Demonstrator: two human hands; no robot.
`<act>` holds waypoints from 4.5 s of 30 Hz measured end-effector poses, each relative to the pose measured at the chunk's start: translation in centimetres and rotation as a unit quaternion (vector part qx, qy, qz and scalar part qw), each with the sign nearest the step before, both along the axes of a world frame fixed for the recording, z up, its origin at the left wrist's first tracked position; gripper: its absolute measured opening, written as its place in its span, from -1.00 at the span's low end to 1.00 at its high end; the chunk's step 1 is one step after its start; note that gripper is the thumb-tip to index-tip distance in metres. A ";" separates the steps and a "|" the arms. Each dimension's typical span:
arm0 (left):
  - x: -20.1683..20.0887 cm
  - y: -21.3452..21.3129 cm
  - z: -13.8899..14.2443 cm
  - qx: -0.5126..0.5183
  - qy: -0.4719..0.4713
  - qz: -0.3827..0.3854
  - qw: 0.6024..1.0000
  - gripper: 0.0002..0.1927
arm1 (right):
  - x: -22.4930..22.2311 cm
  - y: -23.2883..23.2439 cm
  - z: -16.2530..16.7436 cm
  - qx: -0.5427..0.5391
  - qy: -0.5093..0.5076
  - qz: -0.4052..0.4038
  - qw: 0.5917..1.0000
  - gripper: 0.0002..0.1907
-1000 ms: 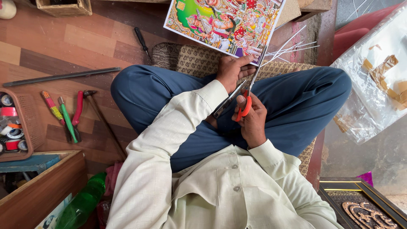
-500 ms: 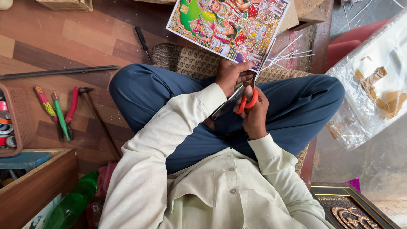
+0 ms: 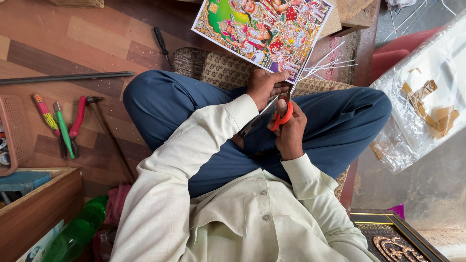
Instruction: The person assembles decorative pictures by placing printed images onto cardboard, covering them with clear plastic sheets, and securing the edges with blue patterned tape. They use scissors to trim excess tape and plastic, then stack the finished units.
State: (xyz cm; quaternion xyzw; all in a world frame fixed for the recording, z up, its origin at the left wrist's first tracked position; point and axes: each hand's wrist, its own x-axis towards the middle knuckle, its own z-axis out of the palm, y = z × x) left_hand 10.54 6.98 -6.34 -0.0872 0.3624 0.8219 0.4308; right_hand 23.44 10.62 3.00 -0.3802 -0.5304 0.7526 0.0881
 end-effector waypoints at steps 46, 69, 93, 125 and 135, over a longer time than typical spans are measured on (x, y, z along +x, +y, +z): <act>0.1 -0.4 0.7 0.011 0.043 -0.025 0.999 -0.86 | -3.7 3.8 -2.2 0.026 0.030 -0.067 0.997 -0.59; -0.5 -0.6 0.8 -0.019 0.048 -0.044 0.998 -0.82 | -5.5 6.0 -3.4 0.008 0.023 -0.120 0.992 -0.62; -8.5 -5.0 7.2 -0.276 0.275 -0.085 0.917 -0.83 | 2.8 -3.1 2.2 0.228 -0.175 0.189 0.939 -0.43; -10.2 -8.5 5.0 -0.483 0.609 -0.040 0.628 -0.50 | -12.1 15.9 -1.1 0.618 0.024 0.302 0.725 -0.45; -9.4 -8.1 4.2 -0.549 0.587 -0.056 0.592 -0.55 | -12.0 15.1 -1.1 0.637 0.032 0.299 0.710 -0.50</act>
